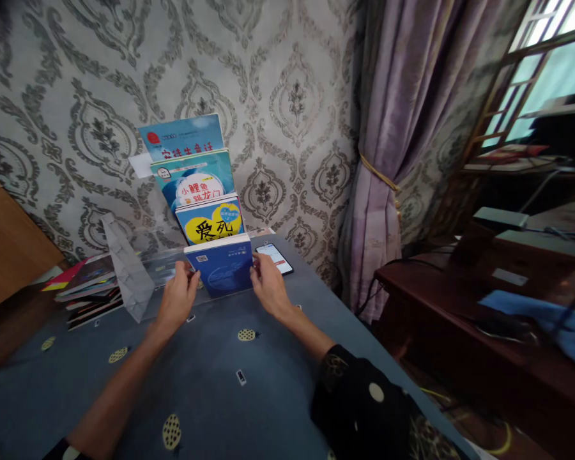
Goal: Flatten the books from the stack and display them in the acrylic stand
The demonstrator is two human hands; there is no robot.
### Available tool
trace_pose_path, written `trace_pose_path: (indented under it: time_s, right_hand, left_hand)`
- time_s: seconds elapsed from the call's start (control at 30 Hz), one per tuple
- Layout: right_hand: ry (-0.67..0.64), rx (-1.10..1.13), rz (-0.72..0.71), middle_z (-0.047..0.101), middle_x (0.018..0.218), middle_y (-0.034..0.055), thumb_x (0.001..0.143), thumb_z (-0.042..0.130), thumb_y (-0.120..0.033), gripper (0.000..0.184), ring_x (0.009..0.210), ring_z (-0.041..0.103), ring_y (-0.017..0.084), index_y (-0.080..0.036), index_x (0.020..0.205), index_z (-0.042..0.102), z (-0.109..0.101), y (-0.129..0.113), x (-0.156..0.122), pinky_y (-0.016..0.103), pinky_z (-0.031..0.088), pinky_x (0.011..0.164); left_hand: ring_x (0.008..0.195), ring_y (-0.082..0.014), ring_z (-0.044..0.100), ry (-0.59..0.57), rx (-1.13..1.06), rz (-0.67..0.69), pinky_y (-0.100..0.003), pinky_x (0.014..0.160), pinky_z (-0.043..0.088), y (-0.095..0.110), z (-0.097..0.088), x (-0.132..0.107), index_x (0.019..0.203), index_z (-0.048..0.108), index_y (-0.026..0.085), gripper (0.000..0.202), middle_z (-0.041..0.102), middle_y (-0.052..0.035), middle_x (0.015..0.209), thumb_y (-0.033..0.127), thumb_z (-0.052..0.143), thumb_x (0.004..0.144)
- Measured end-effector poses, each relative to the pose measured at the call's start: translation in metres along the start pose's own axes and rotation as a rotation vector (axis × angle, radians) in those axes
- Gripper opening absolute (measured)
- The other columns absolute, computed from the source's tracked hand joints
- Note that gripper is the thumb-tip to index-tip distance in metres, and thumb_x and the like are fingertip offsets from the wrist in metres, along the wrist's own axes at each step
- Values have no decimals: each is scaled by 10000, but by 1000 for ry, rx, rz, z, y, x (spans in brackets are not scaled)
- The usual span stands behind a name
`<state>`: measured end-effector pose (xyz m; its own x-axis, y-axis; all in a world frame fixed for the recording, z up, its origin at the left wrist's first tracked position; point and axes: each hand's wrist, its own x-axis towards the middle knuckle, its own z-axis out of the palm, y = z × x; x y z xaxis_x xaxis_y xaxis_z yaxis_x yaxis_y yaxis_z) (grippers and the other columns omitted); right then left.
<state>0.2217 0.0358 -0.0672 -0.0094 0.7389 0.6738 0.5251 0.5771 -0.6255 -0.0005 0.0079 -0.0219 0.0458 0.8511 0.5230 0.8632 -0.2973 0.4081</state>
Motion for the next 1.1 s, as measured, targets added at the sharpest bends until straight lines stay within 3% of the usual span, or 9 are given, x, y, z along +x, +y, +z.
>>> trace_pose_path:
  time_s: [0.1, 0.27, 0.67, 0.83, 0.97, 1.1]
  right_hand:
    - [-13, -40, -21, 612, 976, 98, 873, 440, -190, 352, 870, 612, 230, -176, 1209, 541, 1, 1, -2, 400, 513, 814]
    - [-28, -117, -23, 588, 946, 85, 887, 421, -170, 377, 834, 593, 227, -185, 1239, 558, 1, -3, -5, 376, 508, 792]
    - [-54, -157, -13, 571, 923, 82, 890, 416, -185, 395, 811, 577, 232, -181, 1263, 544, 3, -5, -9, 370, 505, 774]
    - [-69, -128, -20, 606, 966, 116, 878, 429, -223, 416, 875, 611, 266, -163, 1277, 532, 5, 5, -14, 437, 517, 834]
    - [-53, -111, 0, 632, 1064, 140, 870, 443, -287, 453, 920, 637, 282, -189, 1307, 509, 12, 17, -19, 459, 530, 845]
    - [-63, -110, 24, 653, 1080, 141, 866, 442, -358, 488, 938, 657, 283, -195, 1322, 499, 16, 22, -25, 440, 543, 827]
  left_hand:
    - [811, -251, 705, -64, 83, -19, -289, 640, 442, 3, -2, 0, 1000, 407, 207, 4, 707, -82, 897, 211, 404, 1000]
    - [804, -267, 712, -155, 181, -62, -288, 624, 437, 9, -3, -1, 1033, 440, 180, 90, 709, -103, 852, 217, 360, 1016]
    - [889, -279, 711, -205, 191, -89, -315, 709, 482, 12, 0, -4, 1134, 465, 125, 197, 710, -171, 962, 221, 335, 1021]
    - [951, -278, 703, -216, 151, -65, -334, 775, 494, 8, -1, -10, 1244, 432, 127, 260, 705, -169, 1033, 216, 371, 1008]
    - [977, -258, 695, -207, 149, -27, -332, 807, 500, -6, -15, -20, 1373, 354, 143, 397, 693, -153, 1109, 222, 406, 988]
    - [981, -259, 686, -222, 223, -27, -336, 809, 500, -32, -45, -38, 1370, 407, 166, 393, 683, -127, 1150, 238, 412, 984]
